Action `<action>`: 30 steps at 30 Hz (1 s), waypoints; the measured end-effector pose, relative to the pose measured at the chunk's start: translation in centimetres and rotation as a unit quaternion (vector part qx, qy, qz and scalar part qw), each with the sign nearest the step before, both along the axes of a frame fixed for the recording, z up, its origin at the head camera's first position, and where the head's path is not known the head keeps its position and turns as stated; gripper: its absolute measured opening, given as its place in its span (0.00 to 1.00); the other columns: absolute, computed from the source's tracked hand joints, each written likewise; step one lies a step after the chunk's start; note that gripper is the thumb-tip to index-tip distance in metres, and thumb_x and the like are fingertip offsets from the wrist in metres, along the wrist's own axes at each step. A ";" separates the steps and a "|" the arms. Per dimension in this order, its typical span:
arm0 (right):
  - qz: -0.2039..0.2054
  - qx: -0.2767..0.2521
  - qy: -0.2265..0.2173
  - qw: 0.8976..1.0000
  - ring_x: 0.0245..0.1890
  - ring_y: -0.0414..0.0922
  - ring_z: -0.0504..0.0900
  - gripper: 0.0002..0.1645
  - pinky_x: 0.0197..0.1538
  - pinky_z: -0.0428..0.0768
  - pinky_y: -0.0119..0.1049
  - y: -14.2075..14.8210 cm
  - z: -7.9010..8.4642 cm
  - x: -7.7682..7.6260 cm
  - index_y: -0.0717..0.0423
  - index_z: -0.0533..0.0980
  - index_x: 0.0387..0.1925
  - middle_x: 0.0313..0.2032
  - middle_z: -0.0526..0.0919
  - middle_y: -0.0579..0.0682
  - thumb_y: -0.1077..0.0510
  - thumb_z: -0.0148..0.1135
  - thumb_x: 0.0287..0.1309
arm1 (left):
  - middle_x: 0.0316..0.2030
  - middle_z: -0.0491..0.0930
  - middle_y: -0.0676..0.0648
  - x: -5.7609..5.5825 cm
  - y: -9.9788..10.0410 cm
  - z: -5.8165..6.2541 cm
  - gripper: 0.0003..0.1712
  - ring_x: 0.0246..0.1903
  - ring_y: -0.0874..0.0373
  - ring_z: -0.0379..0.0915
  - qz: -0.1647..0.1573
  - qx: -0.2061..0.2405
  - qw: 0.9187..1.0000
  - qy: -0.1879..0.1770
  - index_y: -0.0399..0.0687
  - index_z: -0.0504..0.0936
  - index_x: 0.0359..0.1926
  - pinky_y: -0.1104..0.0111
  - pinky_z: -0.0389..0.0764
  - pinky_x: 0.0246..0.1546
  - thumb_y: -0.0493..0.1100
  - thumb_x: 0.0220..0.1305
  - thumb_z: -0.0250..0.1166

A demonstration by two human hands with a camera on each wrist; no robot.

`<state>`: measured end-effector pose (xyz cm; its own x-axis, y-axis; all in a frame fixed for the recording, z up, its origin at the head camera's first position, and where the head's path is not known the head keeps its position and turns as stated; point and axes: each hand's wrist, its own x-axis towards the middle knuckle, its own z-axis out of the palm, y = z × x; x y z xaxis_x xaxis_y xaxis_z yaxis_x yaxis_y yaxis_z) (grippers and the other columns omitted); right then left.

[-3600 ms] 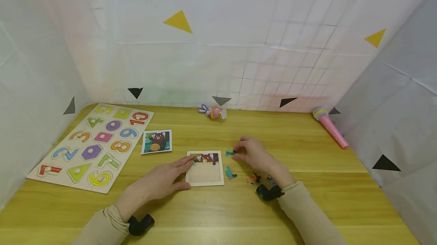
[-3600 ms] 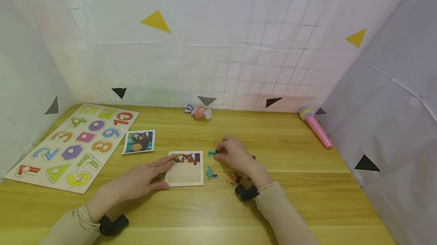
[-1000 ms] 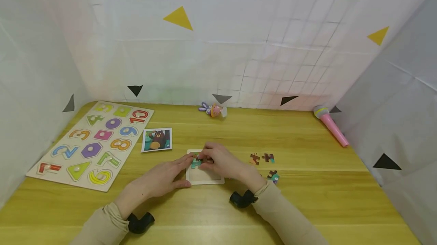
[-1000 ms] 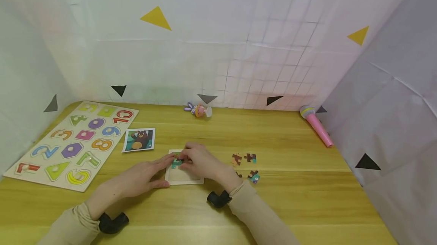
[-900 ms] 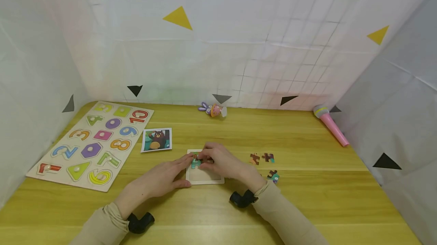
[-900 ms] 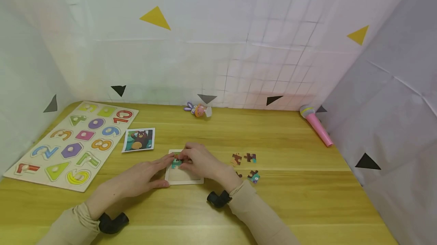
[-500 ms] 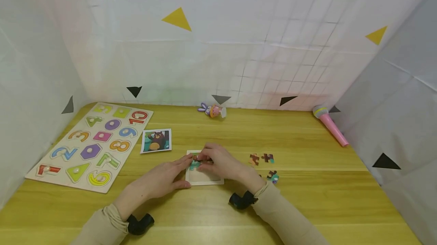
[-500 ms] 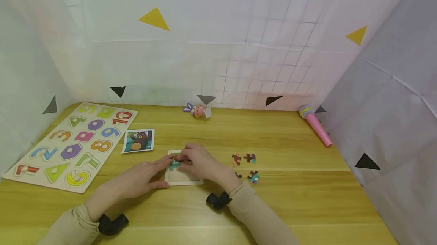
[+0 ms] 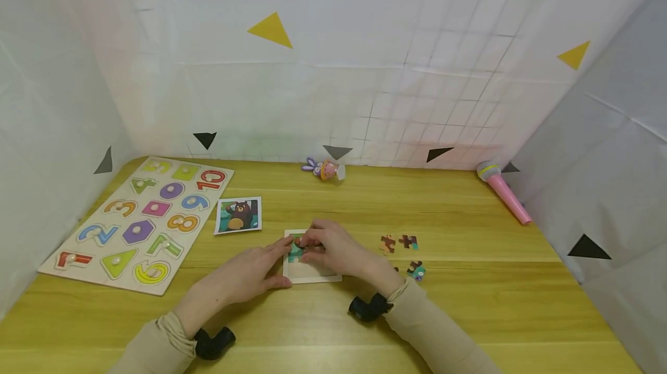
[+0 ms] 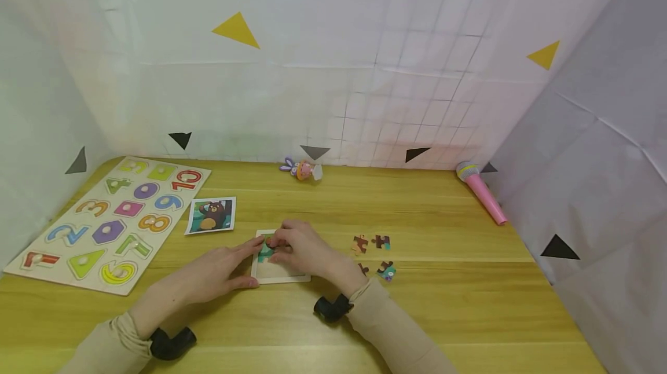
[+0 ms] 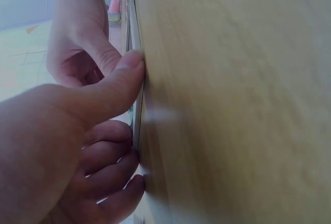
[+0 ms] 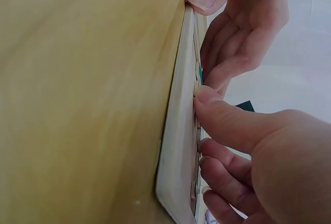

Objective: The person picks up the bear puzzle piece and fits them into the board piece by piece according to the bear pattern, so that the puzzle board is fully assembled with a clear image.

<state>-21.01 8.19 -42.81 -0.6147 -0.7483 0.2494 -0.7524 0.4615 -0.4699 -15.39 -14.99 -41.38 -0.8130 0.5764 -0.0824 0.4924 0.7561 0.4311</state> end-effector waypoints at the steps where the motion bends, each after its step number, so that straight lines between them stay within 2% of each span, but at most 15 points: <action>1: 0.000 -0.001 0.001 1.000 0.32 0.41 0.77 0.12 0.36 0.74 0.24 0.0 0.0 0.0 0.55 0.85 0.39 0.36 0.80 0.48 0.53 0.73 0.57 | 0.74 0.61 0.42 0.0 0.0 0.0 0.44 0.58 0.47 0.77 0.001 0.000 1.000 -0.002 0.39 0.63 0.74 0.51 0.75 0.61 0.59 0.67 0.64; 4: 0.000 -0.005 0.002 1.000 0.31 0.42 0.77 0.10 0.34 0.73 0.24 -0.1 0.0 0.1 0.55 0.86 0.36 0.35 0.80 0.48 0.53 0.73 0.56 | 0.74 0.61 0.42 0.0 0.0 0.0 0.43 0.62 0.44 0.74 0.000 0.001 1.000 -0.004 0.39 0.64 0.74 0.50 0.74 0.62 0.59 0.68 0.63; 13: 0.001 -0.020 -0.013 1.000 0.30 0.40 0.77 0.07 0.34 0.74 0.23 0.0 0.1 0.3 0.56 0.87 0.33 0.33 0.80 0.47 0.55 0.74 0.56 | 0.74 0.61 0.43 0.0 0.1 0.0 0.41 0.63 0.43 0.73 -0.015 -0.007 1.000 0.017 0.39 0.66 0.73 0.51 0.75 0.61 0.59 0.67 0.64; 21: -0.006 -0.023 -0.041 0.999 0.29 0.37 0.77 0.07 0.33 0.76 0.24 0.1 0.2 0.4 0.56 0.88 0.35 0.34 0.80 0.47 0.57 0.73 0.57 | 0.74 0.63 0.42 0.0 0.1 0.1 0.36 0.68 0.42 0.66 -0.067 -0.023 0.996 0.061 0.41 0.70 0.71 0.50 0.75 0.61 0.56 0.69 0.62; 25: -0.013 -0.015 -0.050 0.999 0.30 0.35 0.76 0.07 0.34 0.76 0.24 0.2 0.2 0.4 0.55 0.87 0.37 0.35 0.80 0.47 0.57 0.72 0.58 | 0.73 0.64 0.43 0.0 0.1 0.0 0.34 0.68 0.43 0.66 -0.081 -0.027 0.993 0.078 0.44 0.72 0.70 0.50 0.77 0.60 0.55 0.70 0.62; 30: -0.022 -0.010 -0.068 0.997 0.32 0.36 0.78 0.05 0.36 0.77 0.27 0.4 0.2 0.3 0.54 0.87 0.38 0.37 0.81 0.46 0.59 0.70 0.60 | 0.72 0.66 0.43 0.1 0.1 0.0 0.32 0.66 0.44 0.70 -0.083 -0.028 0.993 0.077 0.44 0.73 0.69 0.52 0.77 0.59 0.54 0.70 0.62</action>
<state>-20.70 8.59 -42.58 -0.6754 -0.7159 0.1770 -0.6610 0.4812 -0.5758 -15.27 -14.84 -41.42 -0.7121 0.7021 -0.0003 0.6697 0.6794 0.3000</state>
